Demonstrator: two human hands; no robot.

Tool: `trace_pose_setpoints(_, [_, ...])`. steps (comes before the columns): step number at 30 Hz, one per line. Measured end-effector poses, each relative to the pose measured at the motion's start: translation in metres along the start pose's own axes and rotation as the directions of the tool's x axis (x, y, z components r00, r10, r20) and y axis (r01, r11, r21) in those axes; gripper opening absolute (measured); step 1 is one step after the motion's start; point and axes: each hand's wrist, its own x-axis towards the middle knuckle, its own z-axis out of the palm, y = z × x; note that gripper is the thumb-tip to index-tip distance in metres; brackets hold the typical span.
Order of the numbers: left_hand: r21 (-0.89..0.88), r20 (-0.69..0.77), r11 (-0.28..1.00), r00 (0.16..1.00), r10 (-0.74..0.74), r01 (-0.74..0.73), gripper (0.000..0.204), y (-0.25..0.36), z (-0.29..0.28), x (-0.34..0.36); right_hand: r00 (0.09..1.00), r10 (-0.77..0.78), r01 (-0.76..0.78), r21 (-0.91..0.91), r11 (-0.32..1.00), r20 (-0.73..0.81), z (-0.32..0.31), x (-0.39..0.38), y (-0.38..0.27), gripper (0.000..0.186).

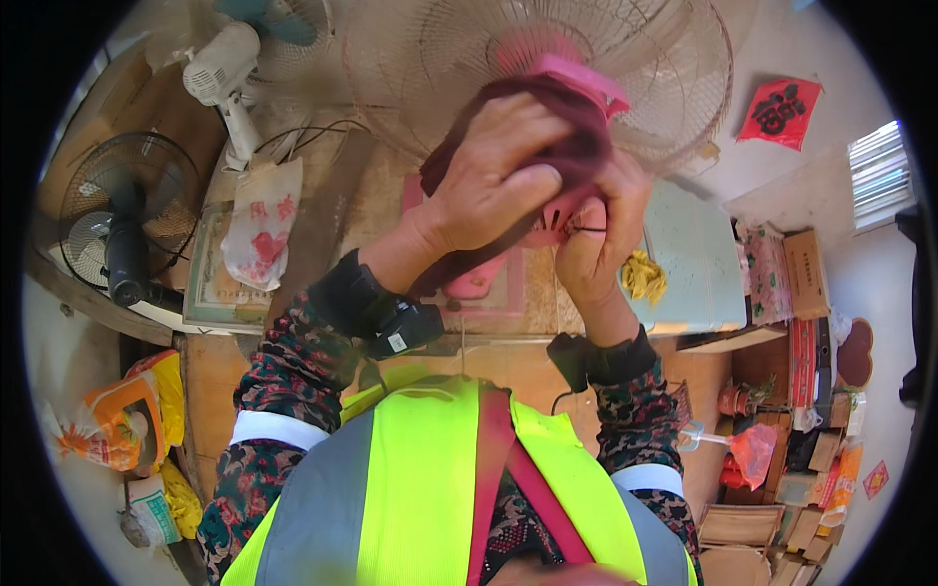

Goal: The person wipes a light blue cabinet top with a dark cloth, then switches to a yellow cloth to continue wiping the same surface. They then move to a pink table fan and wipe its cage and base with the dark cloth.

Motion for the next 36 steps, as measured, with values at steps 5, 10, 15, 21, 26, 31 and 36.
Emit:
trace_pose_setpoints(5, [-0.669,0.067,0.481,0.691,-0.719,0.566,0.048,0.018,0.026,-0.047,0.999,0.029,-0.029,0.006,1.0,-0.018,0.0,0.0,-0.001,0.025])
trace_pose_setpoints(10, [-0.891,0.231,0.01,0.471,-0.851,0.454,0.057,0.03,0.029,-0.058,1.0,-0.003,0.003,-0.022,1.0,-0.022,0.005,-0.002,-0.008,0.025])
trace_pose_setpoints(15, [-0.286,-0.196,0.918,0.921,-0.336,0.274,0.038,0.019,0.016,-0.027,0.999,0.019,-0.019,0.005,1.0,-0.032,0.005,-0.001,-0.007,0.026])
trace_pose_setpoints(21, [-0.452,-0.05,0.746,0.821,-0.569,0.49,0.038,-0.003,0.012,-0.011,1.0,-0.006,0.006,-0.005,1.0,-0.005,0.004,0.0,-0.002,0.024])
trace_pose_setpoints(26, [-0.834,-0.012,0.318,0.561,-0.827,0.451,0.046,0.01,0.026,-0.021,0.999,0.025,-0.025,0.028,0.999,-0.023,0.004,0.001,-0.005,0.024])
trace_pose_setpoints(31, [-0.963,0.133,-0.042,0.332,-0.934,0.267,0.05,0.043,0.038,-0.024,0.999,0.015,-0.013,0.053,0.999,-0.042,0.005,0.002,-0.008,0.032])
trace_pose_setpoints(36, [-0.945,0.077,0.008,0.248,-0.966,0.326,0.049,0.057,0.046,-0.025,0.992,0.077,-0.072,0.053,0.996,-0.097,0.007,0.001,-0.006,0.028])
